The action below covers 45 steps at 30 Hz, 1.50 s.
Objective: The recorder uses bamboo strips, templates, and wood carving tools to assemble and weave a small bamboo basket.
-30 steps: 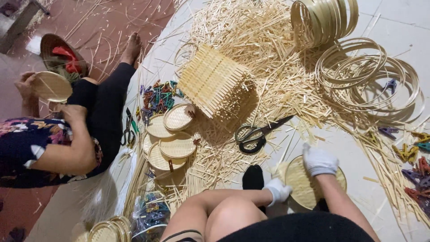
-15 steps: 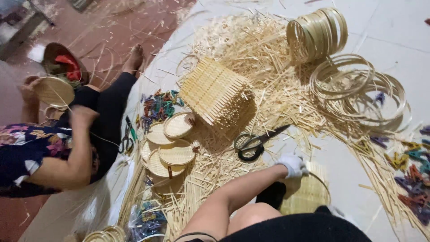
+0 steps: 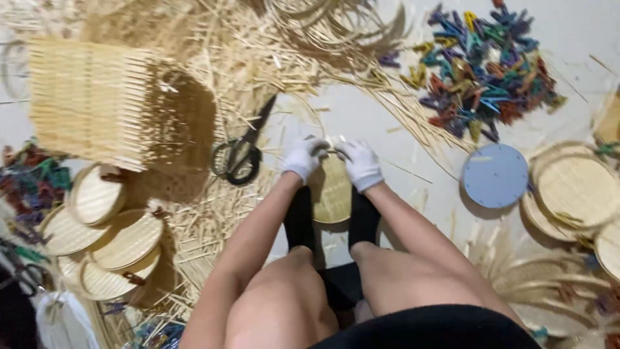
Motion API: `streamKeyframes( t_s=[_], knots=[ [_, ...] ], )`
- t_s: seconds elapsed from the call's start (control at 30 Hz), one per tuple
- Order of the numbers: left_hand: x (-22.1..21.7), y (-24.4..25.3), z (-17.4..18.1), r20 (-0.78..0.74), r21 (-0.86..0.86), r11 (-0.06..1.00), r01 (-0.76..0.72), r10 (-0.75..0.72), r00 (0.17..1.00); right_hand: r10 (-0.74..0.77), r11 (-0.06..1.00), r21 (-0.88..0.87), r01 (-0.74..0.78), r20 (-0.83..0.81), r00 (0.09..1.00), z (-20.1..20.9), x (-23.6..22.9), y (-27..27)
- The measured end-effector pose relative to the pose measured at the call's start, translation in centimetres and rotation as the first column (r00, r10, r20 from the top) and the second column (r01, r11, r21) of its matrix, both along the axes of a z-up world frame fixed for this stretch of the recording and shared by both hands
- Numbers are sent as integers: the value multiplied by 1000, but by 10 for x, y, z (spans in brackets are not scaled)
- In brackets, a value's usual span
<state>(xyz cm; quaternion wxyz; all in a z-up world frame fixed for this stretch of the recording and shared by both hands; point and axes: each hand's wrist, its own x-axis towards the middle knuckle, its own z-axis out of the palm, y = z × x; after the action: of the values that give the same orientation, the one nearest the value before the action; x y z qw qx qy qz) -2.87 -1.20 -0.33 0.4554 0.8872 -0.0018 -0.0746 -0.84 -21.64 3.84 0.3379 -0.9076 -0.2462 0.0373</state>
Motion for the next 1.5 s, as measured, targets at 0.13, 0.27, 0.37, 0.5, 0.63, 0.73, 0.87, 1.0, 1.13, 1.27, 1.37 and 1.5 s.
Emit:
streamKeyframes(
  t_s=[0.13, 0.27, 0.37, 0.5, 0.63, 0.73, 0.87, 1.0, 1.13, 1.27, 1.37, 1.5],
  knots=[
    [-2, -1, 6, 13, 18, 1000, -20, 20, 1000, -33, 998, -51, 35, 47, 998, 0, 1, 8],
    [5, -2, 6, -94, 78, 994, -82, 89, 992, -59, 995, -80, 55, -51, 997, -2, 4, 14],
    [5, 6, 7, -101, 22, 999, -47, 49, 994, -99, 992, -83, 95, -51, 994, -10, -9, 21],
    [0, 3, -16, -237, -308, 939, -154, 81, 968, -174, 949, -292, 122, -160, 972, 20, -9, 43],
    [7, -5, -16, -395, -293, 909, -297, 168, 903, -182, 894, -446, 39, -282, 942, 26, 0, 43],
    [14, -8, -19, -406, -167, 941, -294, 206, 891, -112, 911, -412, -6, -263, 958, 17, 9, 40],
    [15, -9, -17, -378, -66, 950, -304, 259, 889, -118, 897, -441, -20, -282, 952, 10, 10, 46],
    [-1, 9, 33, -103, -19, 994, -106, 103, 989, -207, 887, -461, 25, -349, 914, 24, 14, 44],
    [-58, 10, 115, -36, 410, 895, -177, 210, 977, -207, 868, -494, 47, -274, 939, 41, 1, 47],
    [-92, 24, 10, -20, -296, 886, -357, 368, 930, -179, 869, -478, 126, -67, 981, 13, 4, 56],
    [-80, 23, 30, -372, -233, 843, -484, 383, 846, -222, 905, -413, 103, -252, 942, 10, 6, 53],
    [-77, 34, 11, -473, -388, 750, -535, 336, 815, -210, 897, -438, 63, -296, 932, 20, 8, 53]
  ],
)
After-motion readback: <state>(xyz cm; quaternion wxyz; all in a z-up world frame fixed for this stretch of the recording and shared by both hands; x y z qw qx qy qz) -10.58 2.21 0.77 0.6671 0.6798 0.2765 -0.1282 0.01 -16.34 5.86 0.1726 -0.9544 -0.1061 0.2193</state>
